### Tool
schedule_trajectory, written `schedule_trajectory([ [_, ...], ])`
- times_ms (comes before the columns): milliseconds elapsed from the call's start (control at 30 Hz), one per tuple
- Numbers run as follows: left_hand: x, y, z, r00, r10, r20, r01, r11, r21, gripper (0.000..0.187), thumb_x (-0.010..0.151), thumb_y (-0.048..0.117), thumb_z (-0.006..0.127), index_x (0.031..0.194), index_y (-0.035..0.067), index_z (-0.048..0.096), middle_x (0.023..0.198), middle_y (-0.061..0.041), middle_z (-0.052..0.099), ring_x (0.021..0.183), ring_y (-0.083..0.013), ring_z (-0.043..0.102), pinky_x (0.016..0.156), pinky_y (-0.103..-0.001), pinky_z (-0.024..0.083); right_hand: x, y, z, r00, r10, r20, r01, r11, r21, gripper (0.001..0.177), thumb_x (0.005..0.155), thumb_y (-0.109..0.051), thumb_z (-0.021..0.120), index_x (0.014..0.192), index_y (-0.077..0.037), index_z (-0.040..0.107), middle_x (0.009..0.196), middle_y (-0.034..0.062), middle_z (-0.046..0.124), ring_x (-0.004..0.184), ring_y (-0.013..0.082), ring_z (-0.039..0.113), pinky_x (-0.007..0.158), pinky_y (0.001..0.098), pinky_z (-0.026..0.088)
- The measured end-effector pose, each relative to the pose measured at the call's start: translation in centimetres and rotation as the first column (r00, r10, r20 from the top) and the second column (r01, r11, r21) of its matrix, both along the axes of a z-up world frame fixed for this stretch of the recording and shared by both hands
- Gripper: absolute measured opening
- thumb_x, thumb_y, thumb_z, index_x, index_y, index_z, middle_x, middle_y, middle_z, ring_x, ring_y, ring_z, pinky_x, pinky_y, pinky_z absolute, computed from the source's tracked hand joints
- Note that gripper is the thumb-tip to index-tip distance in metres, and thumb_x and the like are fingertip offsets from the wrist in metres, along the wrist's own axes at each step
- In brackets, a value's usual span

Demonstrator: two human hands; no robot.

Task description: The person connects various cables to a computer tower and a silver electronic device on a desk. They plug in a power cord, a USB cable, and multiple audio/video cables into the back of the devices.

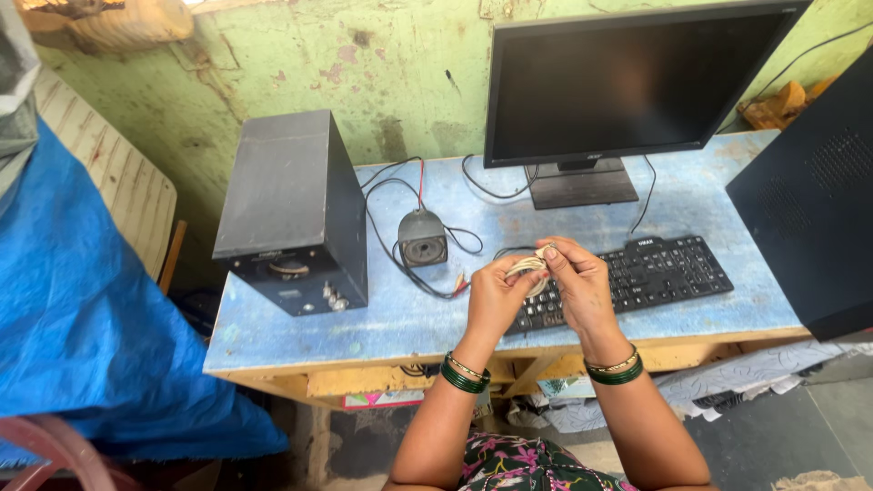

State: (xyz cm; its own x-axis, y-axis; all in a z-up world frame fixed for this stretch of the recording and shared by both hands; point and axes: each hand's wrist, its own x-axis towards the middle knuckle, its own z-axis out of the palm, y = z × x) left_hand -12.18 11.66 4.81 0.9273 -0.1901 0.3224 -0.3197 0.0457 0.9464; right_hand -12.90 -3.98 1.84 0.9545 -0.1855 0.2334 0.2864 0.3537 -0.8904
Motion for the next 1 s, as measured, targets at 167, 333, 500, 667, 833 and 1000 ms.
schedule_trajectory([
  [167,-3.1,1.6,-0.5,0.998,-0.024,-0.049,0.029,0.996,0.087,0.026,0.093,0.013,0.075,0.115,-0.002,0.073,0.087,-0.003,0.071,0.076,-0.0071,0.056,0.068,-0.026,0.051,-4.7,0.0,1.2,0.987,0.154,-0.043,-0.158,0.978,-0.135,0.031,0.101,-0.005,0.063,0.131,0.002,0.064,0.114,0.0053,0.071,0.104,0.0098,0.065,0.092,0.0256,0.052],
  [333,-7.1,2.1,-2.5,0.996,-0.062,-0.062,0.062,0.998,0.003,0.057,0.095,0.008,0.069,0.148,0.002,0.048,0.106,-0.005,0.067,0.087,-0.0069,0.061,0.076,-0.024,0.054,-8.8,0.8,1.0,0.980,0.195,-0.045,-0.200,0.966,-0.165,0.043,0.092,0.003,0.068,0.134,0.000,0.059,0.112,0.0049,0.071,0.104,0.0117,0.067,0.091,0.0261,0.054],
  [500,-9.5,3.3,-3.9,0.980,-0.153,-0.126,0.132,0.978,-0.163,0.063,0.095,0.007,0.071,0.153,0.001,0.044,0.121,-0.003,0.063,0.101,-0.0068,0.063,0.086,-0.023,0.054,-11.9,2.4,0.0,0.984,0.139,-0.106,-0.156,0.974,-0.167,0.043,0.090,0.004,0.070,0.132,-0.001,0.062,0.109,0.0078,0.073,0.098,0.0120,0.069,0.089,0.0260,0.055],
  [667,-12.4,5.0,-5.2,0.959,-0.197,-0.205,0.128,0.943,-0.307,0.050,0.103,0.015,0.063,0.149,0.000,0.050,0.126,-0.007,0.069,0.108,-0.0081,0.065,0.089,-0.022,0.052,-13.5,2.1,-1.1,0.980,0.101,-0.170,-0.095,0.994,0.047,0.033,0.094,0.001,0.068,0.127,-0.002,0.066,0.112,0.0094,0.073,0.097,0.0135,0.070,0.084,0.0295,0.057],
  [833,-14.8,5.9,-5.7,0.923,-0.248,-0.295,0.133,0.923,-0.361,0.039,0.105,0.015,0.060,0.140,-0.002,0.061,0.122,-0.008,0.073,0.107,-0.0115,0.068,0.092,-0.026,0.057,-14.4,2.1,-1.1,0.967,0.183,-0.176,-0.132,0.954,0.268,0.028,0.096,-0.002,0.067,0.123,-0.004,0.066,0.112,0.0104,0.074,0.096,0.0166,0.072,0.084,0.0315,0.061],
  [1000,-16.7,6.5,-5.2,0.898,-0.166,-0.407,-0.024,0.906,-0.422,0.031,0.101,0.013,0.064,0.127,-0.004,0.068,0.114,-0.010,0.076,0.103,-0.0154,0.072,0.094,-0.034,0.061,-15.6,4.0,-0.5,0.973,0.136,-0.187,-0.103,0.979,0.173,0.033,0.095,-0.002,0.069,0.127,-0.004,0.064,0.113,0.0096,0.073,0.099,0.0159,0.071,0.083,0.0290,0.059],
])
